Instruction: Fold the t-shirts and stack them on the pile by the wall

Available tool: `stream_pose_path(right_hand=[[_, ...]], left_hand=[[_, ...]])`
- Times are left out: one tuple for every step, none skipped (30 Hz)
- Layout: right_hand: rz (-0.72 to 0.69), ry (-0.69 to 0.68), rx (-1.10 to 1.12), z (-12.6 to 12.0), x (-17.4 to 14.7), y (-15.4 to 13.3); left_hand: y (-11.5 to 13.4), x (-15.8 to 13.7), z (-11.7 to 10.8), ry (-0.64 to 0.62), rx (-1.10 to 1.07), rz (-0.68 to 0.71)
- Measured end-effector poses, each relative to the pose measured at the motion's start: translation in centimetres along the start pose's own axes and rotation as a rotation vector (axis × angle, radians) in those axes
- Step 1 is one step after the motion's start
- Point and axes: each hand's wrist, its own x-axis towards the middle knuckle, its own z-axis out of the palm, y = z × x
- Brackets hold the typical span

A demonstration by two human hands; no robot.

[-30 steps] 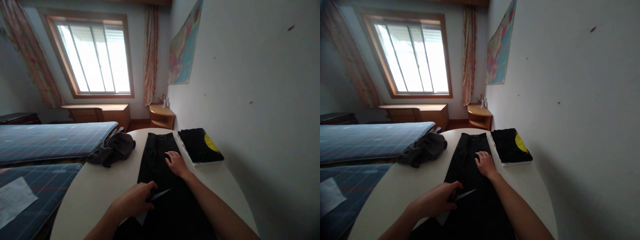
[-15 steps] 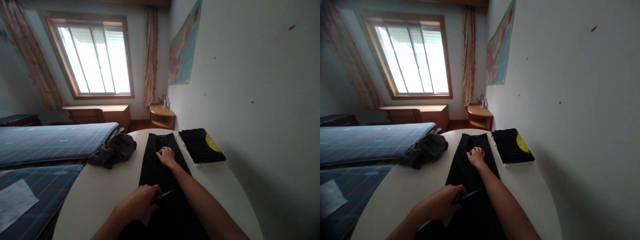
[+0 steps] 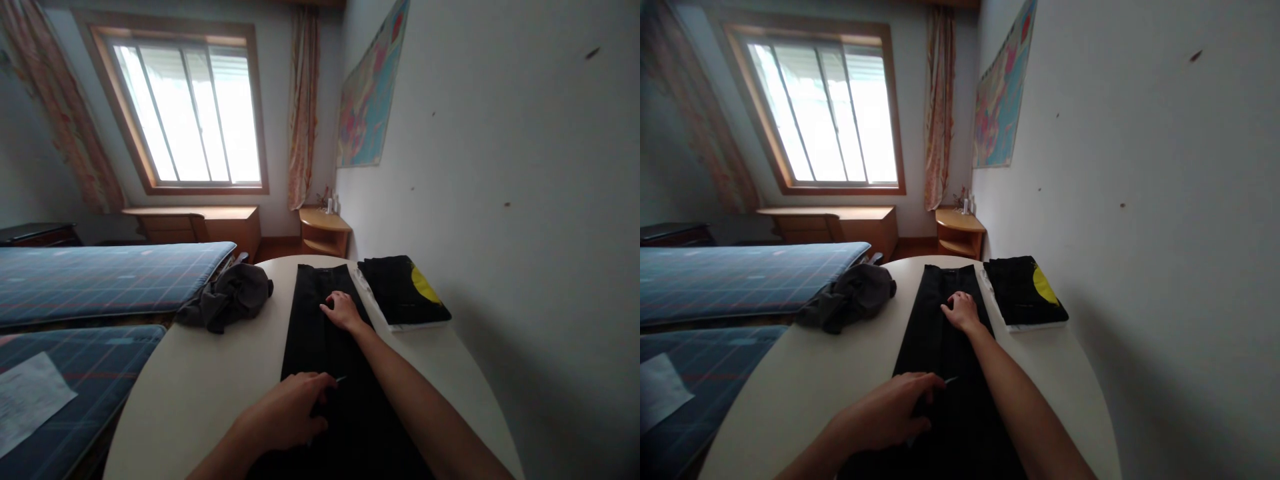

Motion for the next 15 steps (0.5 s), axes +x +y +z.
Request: stream_pose_path(right_hand=[[-0.010,0.003,0.001,-0.1,-0.2,0.0],[-0.016,0.008,0.001,-0.3,-0.4,0.0],[-0.020,0.014,0.000,-0.5,-0.7,0.0],[-0.023,0.018,-0.002,-0.7,-1.1,0.0],[-0.030,0.020,-0.004,-0.9,-1.7,-0.1],[-0.041,0.013,-0.008,-1.0,-2.4,-0.2],[-0.051,-0.006,-0.015,-1.1,-3.1,-0.3],[-0.054,-0.037,-0.026,-1.2,-4.0,-0.5],[-0.048,-0.081,-0.040,-1.2,-4.8,-0.6],[-0.035,-0.132,-0.055,-1.2,-5.6,-0.8],[-0.016,-0.186,-0.072,-1.0,-6.3,-1.0],[0.003,-0.236,-0.090,-0.9,-6.8,-1.2],[0.019,-0.274,-0.105,-0.7,-7.1,-1.4],[0.026,-0.300,-0.119,-0.4,-7.2,-1.5],[0.030,-0.316,-0.132,-0.2,-7.1,-1.6]], left_hand=[[0.0,-0.1,-0.1,-0.002,-0.012,0.002],[0.0,-0.2,-0.2,-0.010,-0.022,0.000],[0.0,-0.3,-0.4,-0.022,-0.027,-0.008],[0.0,-0.4,-0.6,-0.037,-0.025,-0.019],[0.0,-0.5,-0.8,-0.050,-0.020,-0.031],[0.0,-0.5,-0.9,-0.062,-0.015,-0.039],[0.0,-0.6,-1.0,-0.072,-0.012,-0.041],[0.0,-0.6,-1.0,-0.080,-0.012,-0.034],[0.0,-0.6,-1.1,-0.087,-0.013,-0.023],[0.1,-0.6,-1.0,-0.092,-0.014,-0.010],[0.1,-0.6,-1.0,-0.099,-0.012,0.001],[0.1,-0.6,-1.0,-0.104,-0.006,0.009],[0.2,-0.6,-0.9,-0.106,0.004,0.015],[0.2,-0.5,-0.9,-0.104,0.014,0.018],[0.1,-0.4,-0.9,-0.095,0.025,0.021]])
